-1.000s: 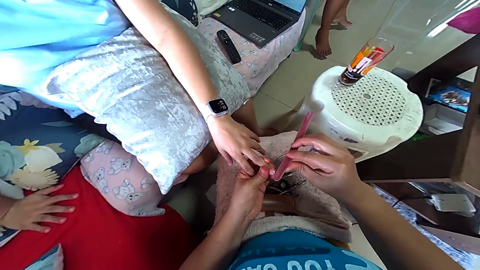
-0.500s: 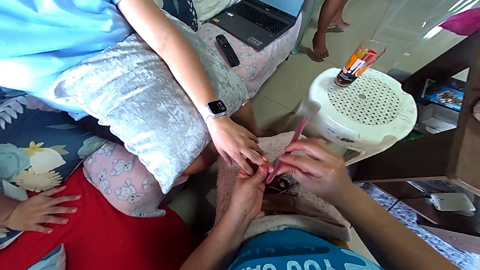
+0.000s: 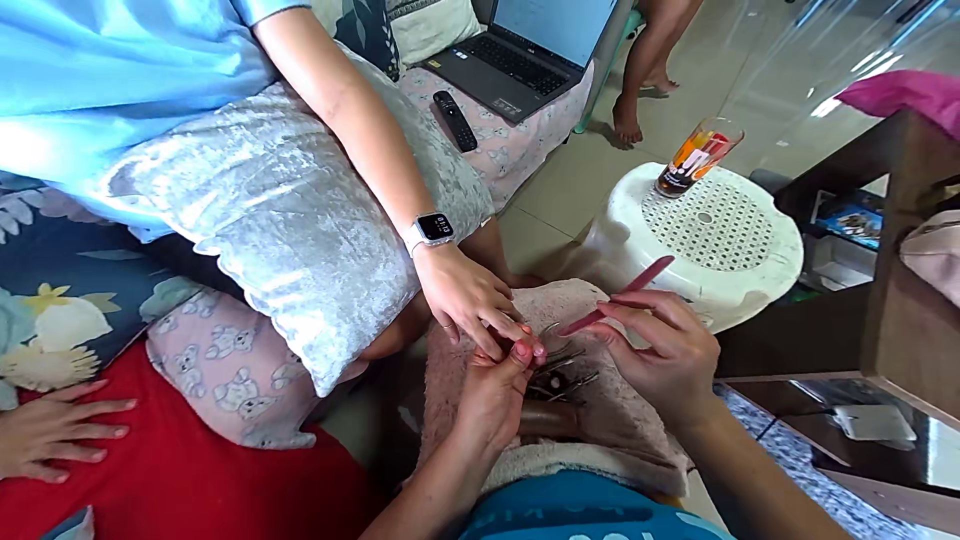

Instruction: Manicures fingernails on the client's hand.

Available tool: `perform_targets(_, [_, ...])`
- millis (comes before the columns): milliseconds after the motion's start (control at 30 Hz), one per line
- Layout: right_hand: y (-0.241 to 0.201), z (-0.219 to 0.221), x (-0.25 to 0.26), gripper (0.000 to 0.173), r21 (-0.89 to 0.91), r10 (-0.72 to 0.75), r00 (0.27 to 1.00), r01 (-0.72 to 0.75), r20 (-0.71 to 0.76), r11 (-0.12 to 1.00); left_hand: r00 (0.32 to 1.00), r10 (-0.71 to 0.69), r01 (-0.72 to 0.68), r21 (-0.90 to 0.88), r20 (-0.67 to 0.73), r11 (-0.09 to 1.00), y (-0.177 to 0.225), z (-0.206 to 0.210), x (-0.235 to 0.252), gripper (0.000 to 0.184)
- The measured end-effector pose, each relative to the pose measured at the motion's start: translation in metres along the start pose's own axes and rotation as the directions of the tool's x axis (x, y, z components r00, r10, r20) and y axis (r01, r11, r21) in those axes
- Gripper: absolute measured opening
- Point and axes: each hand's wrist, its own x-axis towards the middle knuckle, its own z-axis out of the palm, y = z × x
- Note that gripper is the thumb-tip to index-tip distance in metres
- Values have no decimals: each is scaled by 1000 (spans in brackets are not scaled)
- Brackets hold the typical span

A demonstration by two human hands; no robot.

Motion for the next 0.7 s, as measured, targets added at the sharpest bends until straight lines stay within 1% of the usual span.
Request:
perform_targets(67, [-13,-1,-3,28,8,-3,1000,3,-5,1000,1000,0,1,16,-27,1000,-1,3,0,18])
perform_targets(133, [-30,3,-5,27,22,-35,999,35,-16,999,999,3,-2,34,-42,999,-2,5,1,18])
perform_targets(233, [-42,11,-7,26,3,-74,997,74,-36,997,999,17,-16,25,-50,1000,-3,6,0,16])
perform_targets(467, [-43,15,-10,26,-29,-82,996,81,-36,996,999,14,-14,11,-50,1000,-3,7,-1,16])
perform_targets(633, [-30,7,-8,27,-51,-60,997,58,-41,997,999,17,-17,16,-28,1000,-1,3,-2,18])
perform_targets(700, [-32,7,-8,28,-54,-66,997,64,-36,996,999,15,-14,29,-30,999,-3,2,-1,18])
